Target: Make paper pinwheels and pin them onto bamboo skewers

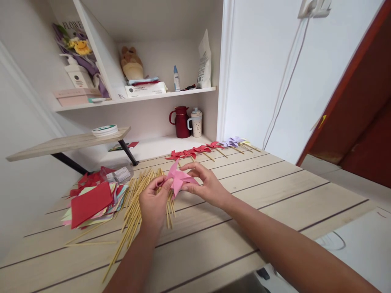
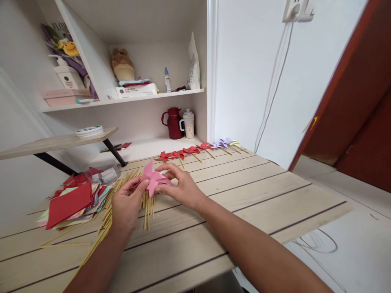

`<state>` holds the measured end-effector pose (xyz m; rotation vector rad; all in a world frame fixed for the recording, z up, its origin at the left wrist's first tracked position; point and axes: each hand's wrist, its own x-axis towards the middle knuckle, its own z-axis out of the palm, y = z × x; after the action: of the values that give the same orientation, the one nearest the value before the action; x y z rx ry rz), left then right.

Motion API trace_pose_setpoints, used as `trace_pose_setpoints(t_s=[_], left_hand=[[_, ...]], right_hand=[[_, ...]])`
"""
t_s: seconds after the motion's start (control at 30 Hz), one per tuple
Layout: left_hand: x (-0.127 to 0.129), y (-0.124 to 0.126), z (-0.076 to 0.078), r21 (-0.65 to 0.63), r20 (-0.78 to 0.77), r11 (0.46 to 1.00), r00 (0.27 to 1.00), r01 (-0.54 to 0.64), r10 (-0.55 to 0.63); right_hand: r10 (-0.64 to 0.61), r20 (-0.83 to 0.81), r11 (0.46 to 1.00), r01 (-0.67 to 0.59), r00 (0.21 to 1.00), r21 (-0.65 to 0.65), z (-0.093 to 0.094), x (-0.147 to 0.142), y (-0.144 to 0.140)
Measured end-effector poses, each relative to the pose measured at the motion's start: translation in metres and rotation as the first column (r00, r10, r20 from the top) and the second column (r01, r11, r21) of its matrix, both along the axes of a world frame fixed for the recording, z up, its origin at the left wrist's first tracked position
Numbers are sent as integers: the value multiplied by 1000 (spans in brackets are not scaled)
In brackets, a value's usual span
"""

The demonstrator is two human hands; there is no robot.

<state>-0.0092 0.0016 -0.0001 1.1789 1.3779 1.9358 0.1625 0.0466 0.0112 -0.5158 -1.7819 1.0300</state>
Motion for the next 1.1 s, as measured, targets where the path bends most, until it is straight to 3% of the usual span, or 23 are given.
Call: trace_pose_setpoints(t_s=[0.13, 0.23, 0.3, 0.4, 0.5, 0.63, 0.87, 1.1], left_hand=[[1, -2, 0, 22, -58, 1000, 998, -7, 9], [1, -6, 2, 111, -249, 992, 965, -58, 85], [0, -9, 3, 243, -433, 968, 885, -66, 170], [-3, -13, 3, 430, -631, 903, 711, -14, 311], [-3, -15, 4, 516, -703, 856, 589, 37, 398], [-1, -16, 6, 552, -752, 826, 495, 111, 436], [0, -16, 5, 567, -749, 816, 482, 113, 454], [3, -14, 3, 539, -734, 836, 546, 105, 405]], right_hand=[[5, -86, 1000, -5, 996, 0, 0, 1, 0], [-43, -91, 998, 46, 995, 37, 2, 1, 1], [-84, -52, 991, 89, 995, 100, 4, 2, 1], [-130, -32, 962, 134, 991, 237, 5, 1, -2], [-135, -47, 927, 143, 990, 347, 5, 1, -3], [-99, -67, 894, 119, 993, 432, 4, 0, -2], [-103, -72, 876, 125, 992, 466, 2, 1, -1], [-187, -69, 852, 197, 980, 485, 0, -2, 0]])
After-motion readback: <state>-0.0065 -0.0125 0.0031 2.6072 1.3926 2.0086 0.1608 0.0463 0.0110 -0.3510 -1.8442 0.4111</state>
